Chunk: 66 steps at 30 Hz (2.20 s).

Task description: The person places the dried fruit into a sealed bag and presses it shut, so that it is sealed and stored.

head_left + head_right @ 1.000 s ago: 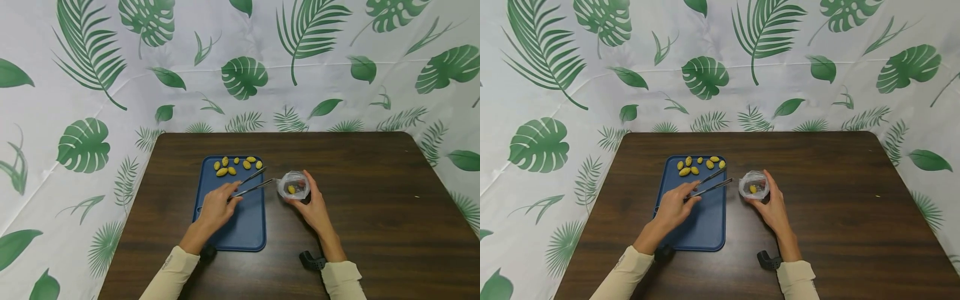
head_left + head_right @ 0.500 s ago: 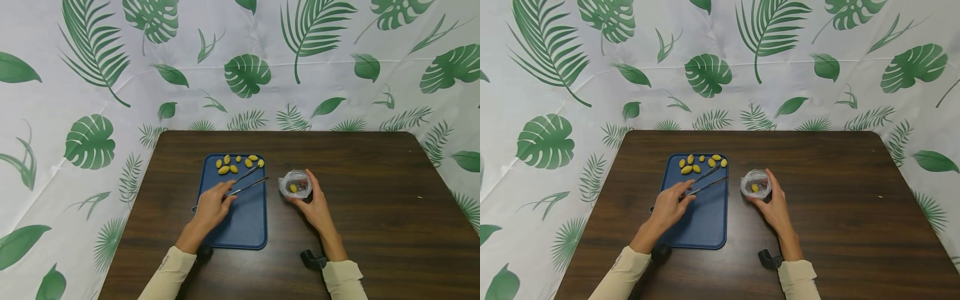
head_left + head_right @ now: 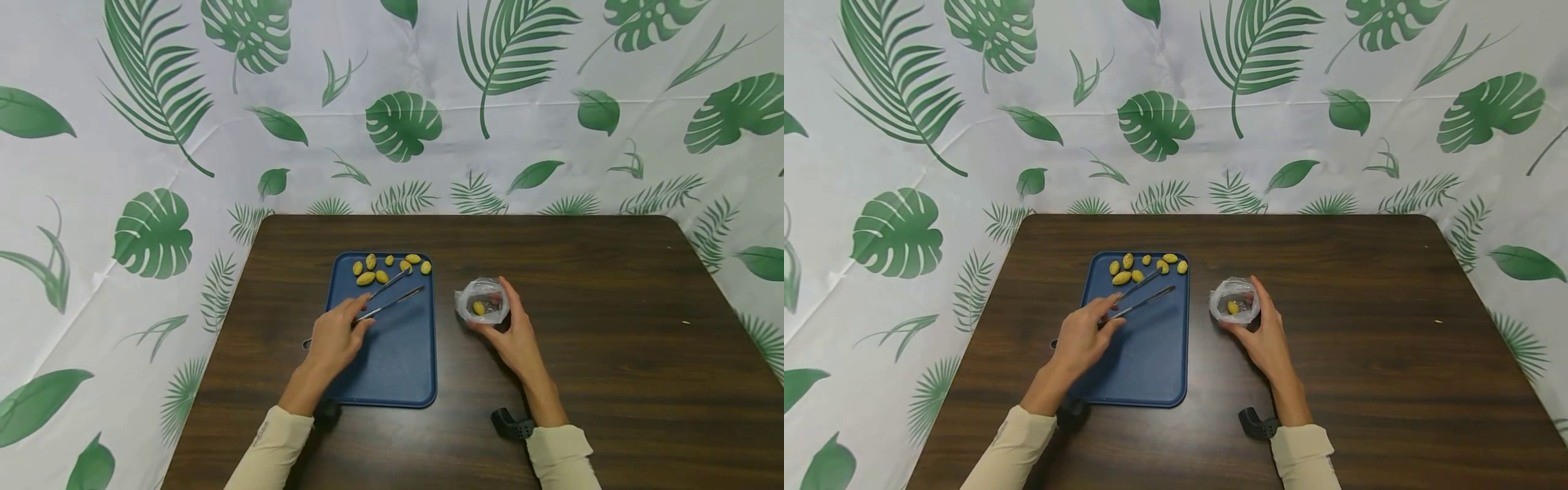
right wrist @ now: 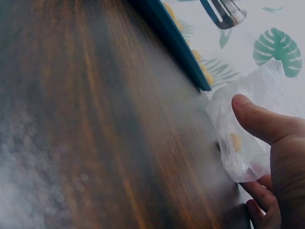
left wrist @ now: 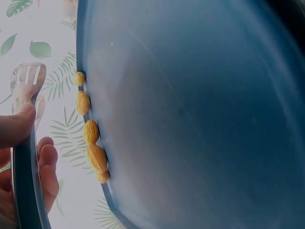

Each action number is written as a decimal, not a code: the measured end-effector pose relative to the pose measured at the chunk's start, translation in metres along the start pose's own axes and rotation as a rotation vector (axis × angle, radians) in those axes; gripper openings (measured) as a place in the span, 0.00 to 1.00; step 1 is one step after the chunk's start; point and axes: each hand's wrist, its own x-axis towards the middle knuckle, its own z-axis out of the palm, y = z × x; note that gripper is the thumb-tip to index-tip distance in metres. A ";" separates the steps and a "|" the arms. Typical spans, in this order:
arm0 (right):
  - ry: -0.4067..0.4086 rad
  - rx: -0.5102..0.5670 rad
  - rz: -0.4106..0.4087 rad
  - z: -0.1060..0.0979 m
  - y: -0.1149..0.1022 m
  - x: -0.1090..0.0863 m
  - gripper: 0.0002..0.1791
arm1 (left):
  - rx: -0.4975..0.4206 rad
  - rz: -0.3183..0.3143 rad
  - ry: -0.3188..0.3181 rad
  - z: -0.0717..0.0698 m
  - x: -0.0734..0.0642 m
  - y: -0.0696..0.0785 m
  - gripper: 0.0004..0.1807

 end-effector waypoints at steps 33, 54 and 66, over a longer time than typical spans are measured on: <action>-0.011 -0.016 0.021 0.000 -0.001 0.001 0.60 | 0.084 -0.105 0.031 -0.015 -0.002 -0.031 0.26; -0.009 -0.017 0.012 -0.001 0.000 0.001 0.60 | 0.195 -0.111 0.022 -0.015 -0.001 -0.049 0.25; -0.006 -0.020 0.014 -0.002 0.000 0.001 0.60 | 0.193 -0.139 0.020 -0.012 -0.003 -0.056 0.18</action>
